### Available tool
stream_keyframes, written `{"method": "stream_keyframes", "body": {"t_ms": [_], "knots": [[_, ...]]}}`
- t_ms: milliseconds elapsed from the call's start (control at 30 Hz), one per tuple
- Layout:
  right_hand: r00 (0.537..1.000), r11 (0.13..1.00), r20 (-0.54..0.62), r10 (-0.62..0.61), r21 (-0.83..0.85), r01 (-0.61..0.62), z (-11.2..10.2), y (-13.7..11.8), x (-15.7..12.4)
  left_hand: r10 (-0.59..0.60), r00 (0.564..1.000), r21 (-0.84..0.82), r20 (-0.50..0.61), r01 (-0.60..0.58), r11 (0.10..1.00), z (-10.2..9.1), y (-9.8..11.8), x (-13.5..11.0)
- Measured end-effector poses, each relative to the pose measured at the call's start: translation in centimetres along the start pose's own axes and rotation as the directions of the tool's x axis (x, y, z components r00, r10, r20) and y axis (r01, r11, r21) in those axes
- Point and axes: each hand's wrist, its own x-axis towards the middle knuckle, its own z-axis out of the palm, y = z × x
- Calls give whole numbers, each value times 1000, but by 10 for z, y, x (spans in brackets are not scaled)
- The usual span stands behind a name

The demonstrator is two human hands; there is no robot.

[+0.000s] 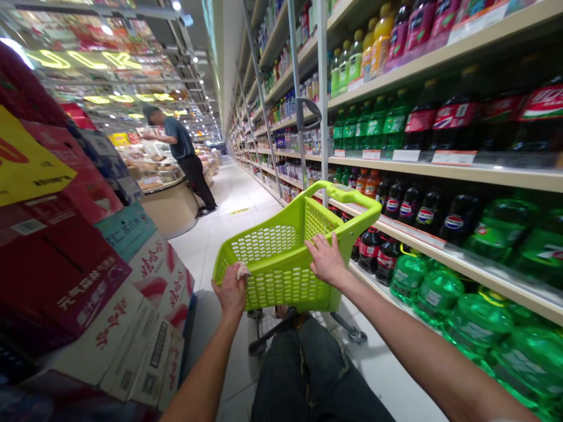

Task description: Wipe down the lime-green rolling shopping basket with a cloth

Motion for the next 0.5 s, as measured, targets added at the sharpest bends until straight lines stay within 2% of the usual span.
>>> {"method": "stream_keyframes", "body": {"t_ms": [100, 167, 200, 267, 333, 367, 433, 500], "knots": [[1000, 1000, -18, -16, 0, 16, 2, 0, -3, 200, 975, -21, 97, -199, 980, 2, 23, 3], [999, 1000, -20, -30, 3, 30, 3, 3, -4, 239, 965, -34, 107, -236, 971, 0, 21, 5], [999, 999, -21, -33, 5, 33, 4, 3, -4, 202, 976, -32, 86, -200, 979, -2, 13, 5], [999, 1000, -29, -23, 7, 23, 4, 2, -4, 31, 999, -39, 9, -30, 999, -6, -10, 5], [999, 1000, -38, 7, 7, -7, 5, -2, -3, -139, 989, -82, -51, 135, 987, -7, -27, 3], [999, 1000, -38, 25, 6, -25, 5, -5, -3, -170, 984, -95, -59, 164, 982, -6, -28, 2], [998, 998, -30, 55, 7, -55, 5, -9, -3, -100, 995, -87, -31, 97, 992, -1, -17, 2], [998, 998, -15, 60, 10, -60, 4, -11, -3, 68, 997, -58, 26, -66, 996, 3, 0, 4]]}}
